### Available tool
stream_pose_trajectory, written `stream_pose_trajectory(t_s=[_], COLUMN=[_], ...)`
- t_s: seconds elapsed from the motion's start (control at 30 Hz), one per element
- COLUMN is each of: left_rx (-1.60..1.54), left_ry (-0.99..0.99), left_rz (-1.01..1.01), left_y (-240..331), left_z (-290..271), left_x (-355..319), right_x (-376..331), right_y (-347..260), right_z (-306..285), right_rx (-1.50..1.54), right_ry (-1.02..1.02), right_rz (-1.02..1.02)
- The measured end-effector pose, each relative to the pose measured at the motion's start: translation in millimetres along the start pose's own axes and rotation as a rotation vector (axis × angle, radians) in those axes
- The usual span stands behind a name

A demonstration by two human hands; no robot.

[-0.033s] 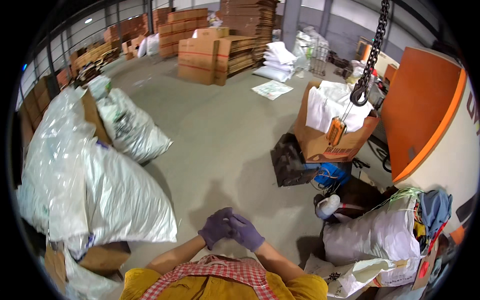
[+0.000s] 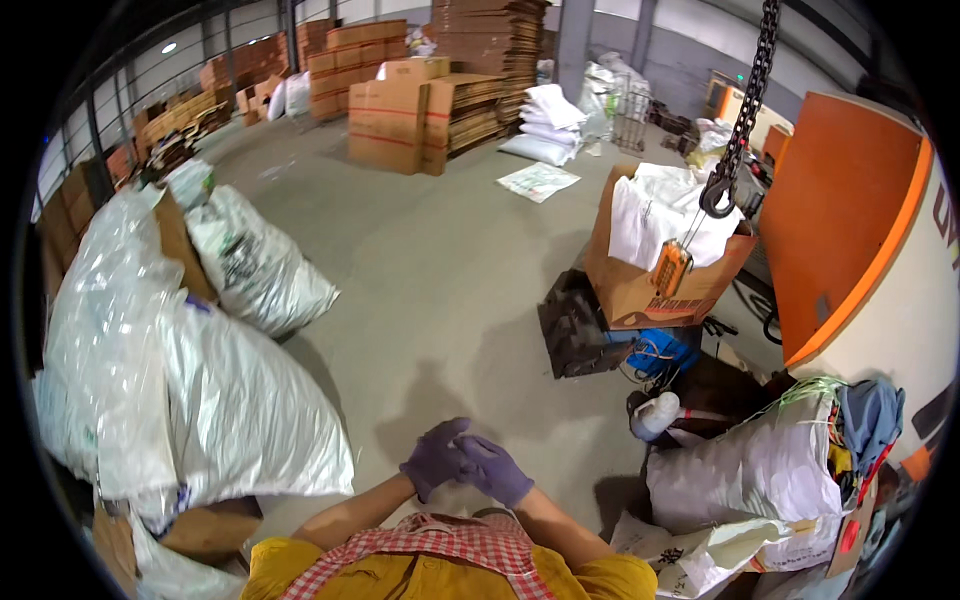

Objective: The person picks up a tape dispenser and peels back the end of the yellow tape to prepare it. The person then moves several green circular parts from a large white sack onto a flat cardboard box, one by one.

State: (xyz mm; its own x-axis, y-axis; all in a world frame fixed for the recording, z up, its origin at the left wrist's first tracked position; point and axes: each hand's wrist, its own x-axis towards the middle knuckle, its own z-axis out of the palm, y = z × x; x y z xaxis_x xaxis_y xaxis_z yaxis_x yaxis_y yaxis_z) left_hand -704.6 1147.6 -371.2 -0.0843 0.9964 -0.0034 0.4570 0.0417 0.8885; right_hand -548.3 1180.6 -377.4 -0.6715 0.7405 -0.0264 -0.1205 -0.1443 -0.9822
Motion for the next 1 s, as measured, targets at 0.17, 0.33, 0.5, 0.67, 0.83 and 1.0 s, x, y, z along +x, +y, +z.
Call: stream_pose_trajectory(t_s=[0.17,0.33,0.5,0.67,0.83,1.0], left_rx=[0.377,0.492,0.860,0.857,0.762,0.635], left_ry=[-0.129,-0.532,-0.041,-0.173,-0.340,-0.466], left_rz=[0.415,0.341,0.644,0.363,0.272,0.821], left_y=[-16,6,-67,-86,-49,-70], left_z=[-25,-66,-108,-157,-176,-184], left_x=[127,268,417,526,658,817], right_x=[102,250,424,562,679,768], right_y=[-5,24,3,-12,18,-46], right_z=[-44,-148,-175,-185,-280,-362], right_rx=[0.314,0.337,0.009,-0.007,-0.164,0.265], right_ry=[0.294,0.594,0.035,0.134,0.300,0.271], right_rz=[0.160,0.035,-0.118,0.152,-0.122,0.187])
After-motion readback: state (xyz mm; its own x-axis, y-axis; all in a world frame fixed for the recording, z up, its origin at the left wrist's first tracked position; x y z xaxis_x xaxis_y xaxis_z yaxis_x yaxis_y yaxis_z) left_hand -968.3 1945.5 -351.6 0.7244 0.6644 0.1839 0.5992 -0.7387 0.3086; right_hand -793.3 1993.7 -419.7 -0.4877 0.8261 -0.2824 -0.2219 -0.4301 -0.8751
